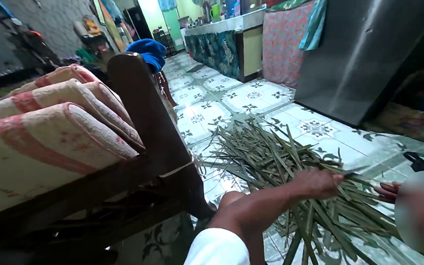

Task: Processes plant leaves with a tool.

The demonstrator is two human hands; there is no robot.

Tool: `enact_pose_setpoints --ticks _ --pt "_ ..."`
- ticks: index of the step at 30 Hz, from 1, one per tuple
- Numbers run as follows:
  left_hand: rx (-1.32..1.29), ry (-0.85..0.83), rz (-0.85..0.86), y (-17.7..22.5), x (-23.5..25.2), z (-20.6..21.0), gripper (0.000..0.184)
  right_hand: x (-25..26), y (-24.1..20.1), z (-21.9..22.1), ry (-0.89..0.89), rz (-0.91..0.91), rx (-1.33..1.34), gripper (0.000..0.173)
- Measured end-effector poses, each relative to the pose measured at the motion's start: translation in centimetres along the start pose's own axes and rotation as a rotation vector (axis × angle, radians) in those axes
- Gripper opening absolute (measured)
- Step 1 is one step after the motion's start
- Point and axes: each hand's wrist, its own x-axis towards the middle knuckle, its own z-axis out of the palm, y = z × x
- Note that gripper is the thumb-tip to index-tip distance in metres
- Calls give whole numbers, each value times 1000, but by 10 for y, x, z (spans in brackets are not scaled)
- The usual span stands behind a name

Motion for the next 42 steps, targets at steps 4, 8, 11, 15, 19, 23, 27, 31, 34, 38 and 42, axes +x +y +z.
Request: enact_pose_setpoints --ticks 4,8,11,15,19,23,27,31,34,38,42 --pt "103 -36 -134 -59 7 -19 44 -7 -18 -29 105 19 -28 28" --pt "26 -21 -132 -44 13 -12 48 -12 -30 -36 199 133 -97 37" --pt "-172 28 -170 -33 21 -1 54 -9 -34 -30 263 196 -84 33" --pt "-287 101 -155 0 32 2 53 -8 -31 -26 260 215 -91 32" --pt "-193 61 181 50 14 19 48 -9 -29 -14 231 196 -35 29" --pt "-143 11 -91 7 45 19 56 -9 -29 -27 288 176 63 27" --pt "-173 34 -125 0 55 22 57 -6 -27 -40 298 221 20 27" --pt "-320 -21 -95 13 50 33 54 -6 -24 -36 312 211 0 28" --pt "-670 68 -237 1 59 31 46 -7 -24 -37 334 213 -7 28" --pt "-1143 12 -229 9 55 4 37 -5 -22 -33 315 211 -6 30" --pt "-1142 -231 -28 19 43 1 39 -2 -19 -28 308 211 114 27"
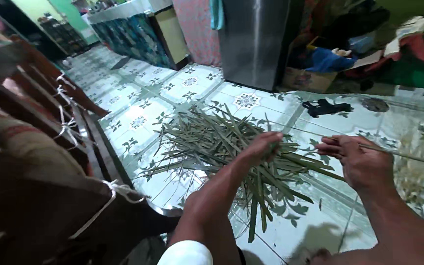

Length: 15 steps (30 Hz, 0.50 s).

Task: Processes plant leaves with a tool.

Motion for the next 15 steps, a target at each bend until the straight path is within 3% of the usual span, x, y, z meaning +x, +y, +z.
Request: enact_pose_setpoints --ticks 5,9,12,15 --pt "-336 -87 97 1 -1 4 40 -3 -4 11 -67 45 191 23" --pt "-424 -23 106 10 -11 7 36 -5 -2 22 -139 -24 203 15" --pt "-281 50 99 7 -8 6 38 -5 1 28 -99 -10 199 14" --pt "176 134 190 0 -9 19 40 -5 4 33 -64 -9 168 16"
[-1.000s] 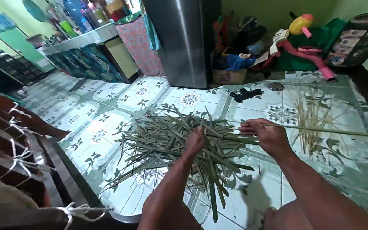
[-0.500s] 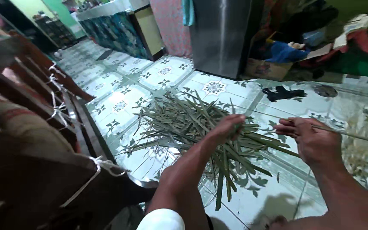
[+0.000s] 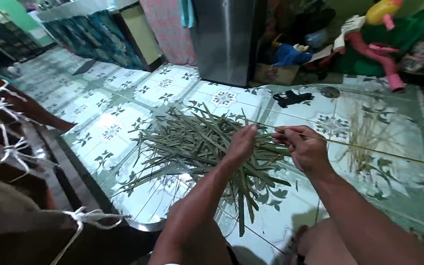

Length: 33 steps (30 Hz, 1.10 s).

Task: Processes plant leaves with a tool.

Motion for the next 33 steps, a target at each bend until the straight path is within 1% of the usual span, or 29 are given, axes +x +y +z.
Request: enact_pose_setpoints --ticks 2,3,5,8,10,11,12,13,16,18,20,22,23,24,25,28,29,31,33 --pt "367 -66 170 -2 -9 10 40 -1 3 3 27 -17 -12 15" --pt "460 -75 205 -1 -13 12 41 -1 3 4 36 -21 -4 14" --pt "496 -16 188 -1 -13 6 44 -2 -2 2 33 -9 33 15" --pt "475 90 92 -14 3 -12 47 -1 -5 -5 40 -8 44 17" --pt "485 64 79 -9 1 -4 45 -1 -5 -5 42 -7 47 17" --pt "488 33 108 -5 -4 3 45 -1 -5 -5 39 -8 52 17" --pt "481 19 138 -3 -7 5 44 -1 -7 -6 35 -12 57 17" --pt "460 25 127 -6 -5 -1 46 -1 -9 -8 31 -19 57 17" --pt "367 159 -12 -30 16 -33 48 1 -10 -20 34 -50 19 16" --pt "337 184 -33 -28 17 -29 46 4 -10 -23 37 -86 -42 16" --pt "223 168 -67 -28 13 -22 44 3 -11 -25 49 -83 -69 18" --pt "43 243 -114 -36 16 -30 44 4 -12 -27 63 -78 -33 18" --pt "-1 294 -124 -37 18 -34 45 5 -11 -27 68 -77 -25 19" --pt "18 315 -103 -35 19 -35 46 5 -11 -27 70 -71 -24 19" --pt "102 283 -40 -29 16 -31 46 5 -9 -26 67 -69 -26 19" --pt "465 36 173 -6 -6 0 45 2 -5 -16 43 -73 -39 20" --pt "530 -13 221 -3 -11 9 44 1 -6 -12 40 -73 -30 20" --pt "549 -31 221 -3 -10 8 44 -1 -10 -8 38 -60 -4 19" --pt "494 30 143 -13 1 -7 46 -1 -10 -11 43 -53 14 18"
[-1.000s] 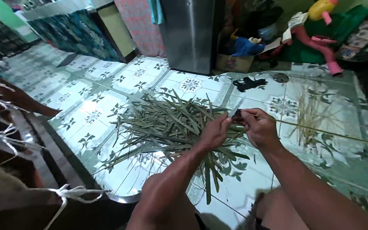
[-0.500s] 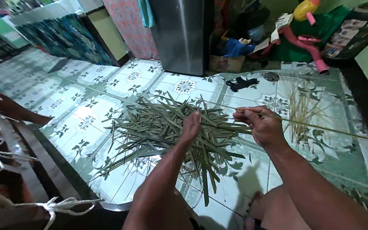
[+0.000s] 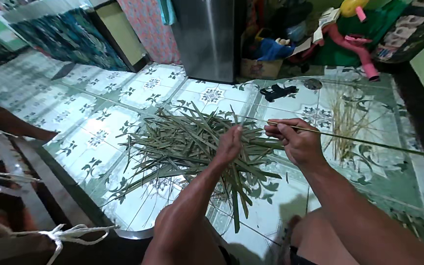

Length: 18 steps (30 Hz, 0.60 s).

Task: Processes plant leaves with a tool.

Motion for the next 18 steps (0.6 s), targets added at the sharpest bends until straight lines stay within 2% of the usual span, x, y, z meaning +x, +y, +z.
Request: enact_pose_setpoints --ticks 2,6,10,12,14,16,18 --pt "2 29 -59 -6 6 -1 45 0 2 -2 1 -9 9 18" --pt "24 -79 -5 15 -6 0 47 -1 1 -3 -31 -42 -17 18" --pt "-67 41 -211 -29 12 -17 49 4 3 -13 -32 -64 -133 18" --pt "-48 43 -177 -11 9 -12 47 5 4 -10 -25 -60 -166 19" --pt "-2 -55 -55 13 -4 -1 46 3 5 -5 -37 -74 -167 18" --pt "23 -101 38 20 -9 4 46 3 4 -2 -69 -116 -169 18" --pt "-19 -73 -47 2 -3 -4 47 4 3 -7 -69 -126 -146 17"
